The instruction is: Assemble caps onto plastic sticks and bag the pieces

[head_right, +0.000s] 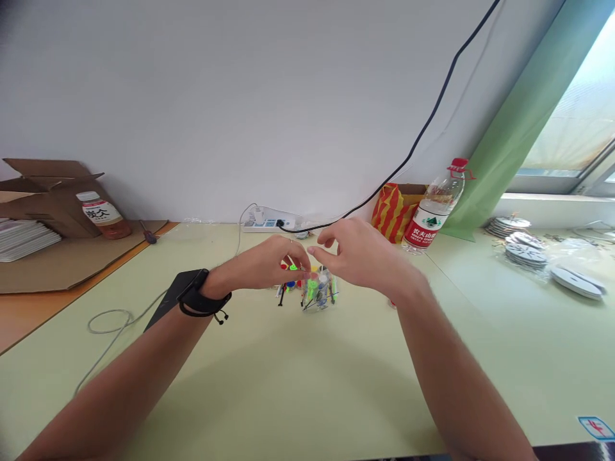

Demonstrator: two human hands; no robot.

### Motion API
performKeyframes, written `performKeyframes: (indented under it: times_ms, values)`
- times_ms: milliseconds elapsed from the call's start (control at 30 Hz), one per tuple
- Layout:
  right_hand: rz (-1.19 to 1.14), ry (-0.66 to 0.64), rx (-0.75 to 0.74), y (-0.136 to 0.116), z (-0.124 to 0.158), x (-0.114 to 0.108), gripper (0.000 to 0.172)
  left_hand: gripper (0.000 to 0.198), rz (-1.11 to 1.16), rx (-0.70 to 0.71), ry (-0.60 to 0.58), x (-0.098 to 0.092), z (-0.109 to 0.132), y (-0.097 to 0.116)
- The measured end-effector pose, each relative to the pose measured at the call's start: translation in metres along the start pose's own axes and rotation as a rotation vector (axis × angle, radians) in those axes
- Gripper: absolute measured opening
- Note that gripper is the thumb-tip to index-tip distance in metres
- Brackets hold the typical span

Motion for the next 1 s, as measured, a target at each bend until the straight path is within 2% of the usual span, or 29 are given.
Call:
performKeyframes:
  times_ms: [167, 267, 433, 500, 600, 667, 767, 833, 933, 1000]
  values:
    - [0.001, -0.108, -0.009, 0.01, -0.003, 0.014, 0.026, 0.019, -0.022, -0.005, 0.019, 0.0, -0.001, -0.003]
    - [0.016, -0.152, -0.006, 0.016, -0.003, 0.018, 0.029, 0.018, -0.015, 0.007, 0.029, -0.001, -0.002, -0.002]
    - [0.073, -0.293, -0.016, 0.026, 0.003, 0.028, 0.039, 0.017, 0.0, 0.01, 0.038, -0.001, -0.003, -0.004]
    - [0.062, -0.344, -0.025, 0.027, 0.004, 0.032, 0.036, 0.017, -0.011, 0.033, 0.064, -0.003, -0.003, -0.001]
    - [0.011, -0.404, -0.065, 0.024, 0.004, 0.033, 0.022, 0.017, -0.007, 0.058, 0.137, -0.015, -0.002, 0.007]
    - [-0.02, -0.349, -0.08, 0.021, 0.001, 0.024, 0.019, 0.019, 0.025, 0.045, 0.216, -0.028, 0.001, 0.013]
    - [-0.051, -0.134, -0.07, 0.018, -0.001, 0.003, 0.018, 0.044, 0.08, -0.011, 0.443, -0.058, 0.008, 0.016]
    - [-0.084, -0.108, -0.072, 0.017, 0.006, 0.001, 0.017, 0.053, 0.112, -0.049, 0.544, -0.068, 0.014, 0.012]
    - [-0.142, -0.116, -0.048, 0.018, 0.02, 0.007, 0.016, 0.057, 0.18, -0.12, 0.556, -0.059, 0.022, -0.003]
    - [-0.165, -0.067, -0.038, 0.018, 0.028, 0.008, 0.015, 0.061, 0.236, -0.191, 0.456, -0.036, 0.029, -0.017]
Point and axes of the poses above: each hand's wrist, its own z-axis away from the middle knuckle, its own x-axis out of the palm, y = z × x, the point moved 7 cm from there along -z, towards the middle knuckle, and after that the axes turned 6 degrees about y, right-handed, at the moved point
